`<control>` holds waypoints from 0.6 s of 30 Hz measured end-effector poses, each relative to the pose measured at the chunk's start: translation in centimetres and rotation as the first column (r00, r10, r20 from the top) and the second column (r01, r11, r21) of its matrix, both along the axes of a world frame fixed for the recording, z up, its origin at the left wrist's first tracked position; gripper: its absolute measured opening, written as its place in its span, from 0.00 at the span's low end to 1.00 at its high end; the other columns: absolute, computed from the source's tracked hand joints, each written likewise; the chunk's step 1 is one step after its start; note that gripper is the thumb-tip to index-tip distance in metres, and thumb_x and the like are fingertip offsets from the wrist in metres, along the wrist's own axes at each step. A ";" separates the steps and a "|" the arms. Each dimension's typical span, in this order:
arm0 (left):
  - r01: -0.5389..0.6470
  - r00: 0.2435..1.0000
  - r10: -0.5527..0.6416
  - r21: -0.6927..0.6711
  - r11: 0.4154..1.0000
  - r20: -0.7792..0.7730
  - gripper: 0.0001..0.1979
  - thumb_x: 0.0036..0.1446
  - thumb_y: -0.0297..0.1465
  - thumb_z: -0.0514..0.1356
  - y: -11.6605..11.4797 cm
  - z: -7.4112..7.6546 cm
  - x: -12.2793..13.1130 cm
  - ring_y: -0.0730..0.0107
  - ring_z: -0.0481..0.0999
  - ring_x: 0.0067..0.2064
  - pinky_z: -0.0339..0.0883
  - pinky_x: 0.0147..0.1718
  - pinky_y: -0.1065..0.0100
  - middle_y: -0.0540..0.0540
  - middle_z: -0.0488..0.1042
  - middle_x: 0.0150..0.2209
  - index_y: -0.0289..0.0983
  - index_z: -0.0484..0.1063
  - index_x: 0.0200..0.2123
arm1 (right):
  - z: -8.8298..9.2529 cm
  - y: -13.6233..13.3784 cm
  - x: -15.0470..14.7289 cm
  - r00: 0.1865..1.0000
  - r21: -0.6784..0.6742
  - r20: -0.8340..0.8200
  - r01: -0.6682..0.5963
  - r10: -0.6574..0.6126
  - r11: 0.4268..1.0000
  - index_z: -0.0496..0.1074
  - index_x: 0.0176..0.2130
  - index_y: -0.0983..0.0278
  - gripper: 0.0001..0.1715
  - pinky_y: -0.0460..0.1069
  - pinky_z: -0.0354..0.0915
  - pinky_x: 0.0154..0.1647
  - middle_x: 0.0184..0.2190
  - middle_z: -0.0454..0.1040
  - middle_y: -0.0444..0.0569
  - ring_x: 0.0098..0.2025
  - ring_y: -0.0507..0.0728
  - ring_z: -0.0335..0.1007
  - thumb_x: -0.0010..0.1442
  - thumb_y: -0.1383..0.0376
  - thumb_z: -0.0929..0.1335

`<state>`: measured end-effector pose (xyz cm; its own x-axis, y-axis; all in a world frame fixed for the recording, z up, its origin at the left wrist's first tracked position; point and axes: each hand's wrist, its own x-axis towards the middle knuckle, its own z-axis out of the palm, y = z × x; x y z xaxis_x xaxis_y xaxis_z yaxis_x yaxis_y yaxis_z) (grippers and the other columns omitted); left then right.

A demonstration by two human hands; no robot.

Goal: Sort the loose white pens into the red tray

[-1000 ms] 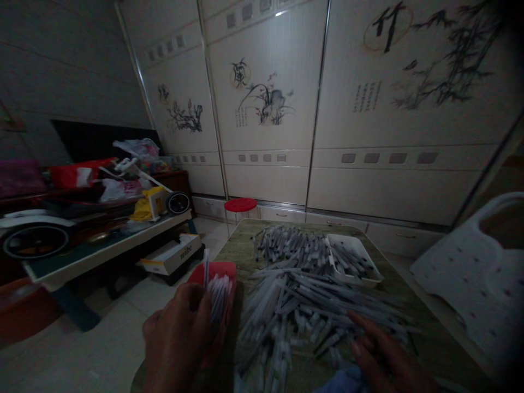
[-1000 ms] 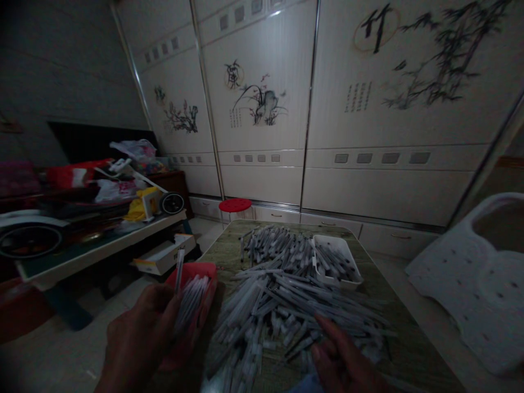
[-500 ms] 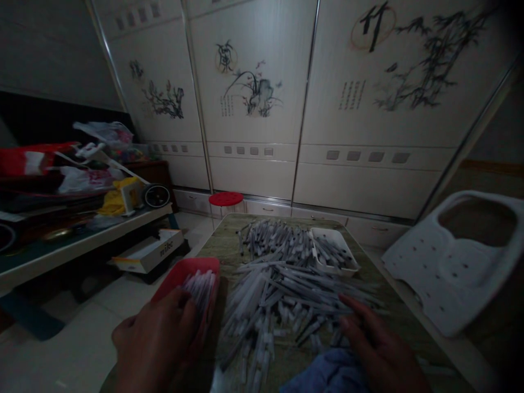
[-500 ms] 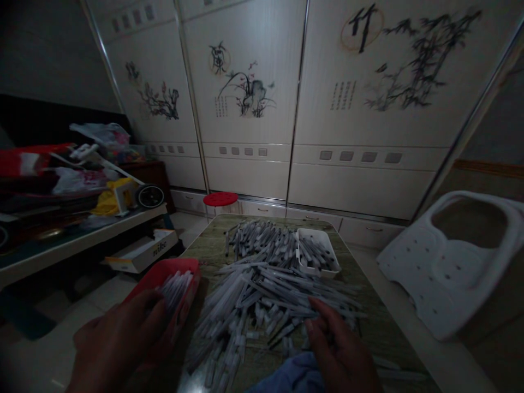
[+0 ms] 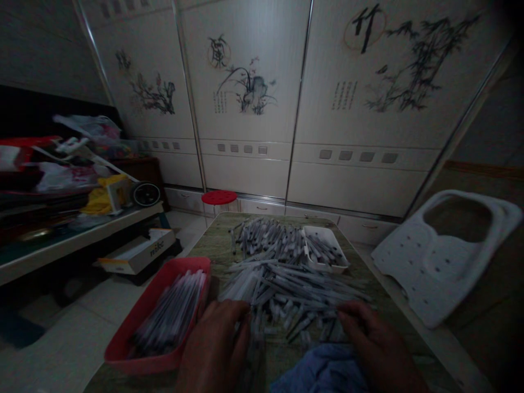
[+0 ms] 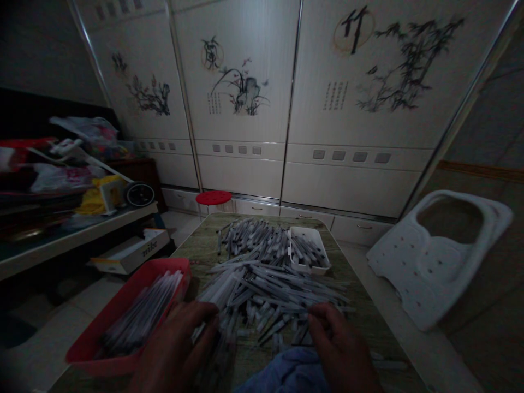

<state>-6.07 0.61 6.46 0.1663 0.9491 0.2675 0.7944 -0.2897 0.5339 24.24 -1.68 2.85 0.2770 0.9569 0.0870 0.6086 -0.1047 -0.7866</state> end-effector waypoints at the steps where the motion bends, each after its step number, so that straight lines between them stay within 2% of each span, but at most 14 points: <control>1: 0.016 0.999 -0.019 -0.055 0.998 -0.048 0.11 0.65 0.31 0.54 0.1 -0.2 0.5 0.57 0.76 0.44 0.66 0.42 0.62 0.44 0.80 0.40 0.43 0.78 0.41 | 0.0 0.0 -0.2 1.000 0.002 -0.004 -0.008 0.008 1.000 0.77 0.42 0.60 0.20 0.51 0.71 0.41 0.38 0.84 0.50 0.43 0.62 0.80 0.65 0.50 0.64; 4: 0.023 0.984 -0.052 -0.170 0.985 -0.168 0.13 0.63 0.26 0.55 0.5 -0.6 1.1 0.56 0.74 0.48 0.64 0.46 0.60 0.43 0.79 0.43 0.42 0.79 0.42 | 0.0 -0.1 -1.1 1.000 0.047 -0.013 -0.011 0.012 0.999 0.77 0.39 0.60 0.20 0.50 0.69 0.36 0.34 0.83 0.48 0.38 0.60 0.80 0.64 0.50 0.63; 7: -0.002 0.980 -0.038 -0.202 0.979 -0.197 0.13 0.64 0.26 0.54 0.8 -0.8 1.2 0.55 0.72 0.50 0.62 0.47 0.59 0.42 0.79 0.44 0.41 0.79 0.43 | 0.1 -0.1 -1.6 0.999 0.047 -0.004 -0.031 0.032 0.998 0.77 0.37 0.60 0.20 0.49 0.67 0.32 0.29 0.81 0.45 0.34 0.59 0.78 0.64 0.50 0.63; 11: 0.076 0.973 -0.122 -0.228 0.971 -0.198 0.12 0.64 0.26 0.54 0.7 -1.4 2.3 0.57 0.72 0.47 0.61 0.45 0.61 0.44 0.78 0.42 0.41 0.78 0.36 | 0.1 0.0 -1.4 0.994 -0.025 0.004 -0.108 0.108 0.994 0.76 0.39 0.60 0.18 0.50 0.67 0.34 0.30 0.80 0.45 0.33 0.59 0.77 0.65 0.52 0.63; 14: 0.149 0.947 -0.214 -0.266 0.952 -0.238 0.10 0.63 0.28 0.56 0.5 -2.4 4.1 0.55 0.72 0.49 0.61 0.45 0.60 0.43 0.77 0.42 0.41 0.78 0.35 | 0.2 0.1 -1.5 0.994 -0.008 -0.019 -0.106 0.106 0.994 0.76 0.39 0.61 0.18 0.50 0.66 0.33 0.29 0.79 0.46 0.33 0.59 0.76 0.66 0.53 0.63; 18: 0.127 0.915 -0.231 -0.309 0.942 -0.329 0.09 0.61 0.29 0.58 0.3 -3.4 6.2 0.52 0.72 0.50 0.59 0.47 0.54 0.43 0.78 0.44 0.42 0.79 0.35 | 0.4 -0.1 -1.6 0.995 0.024 -0.042 -0.094 0.095 0.995 0.77 0.39 0.61 0.18 0.50 0.67 0.33 0.30 0.80 0.46 0.34 0.59 0.77 0.66 0.53 0.64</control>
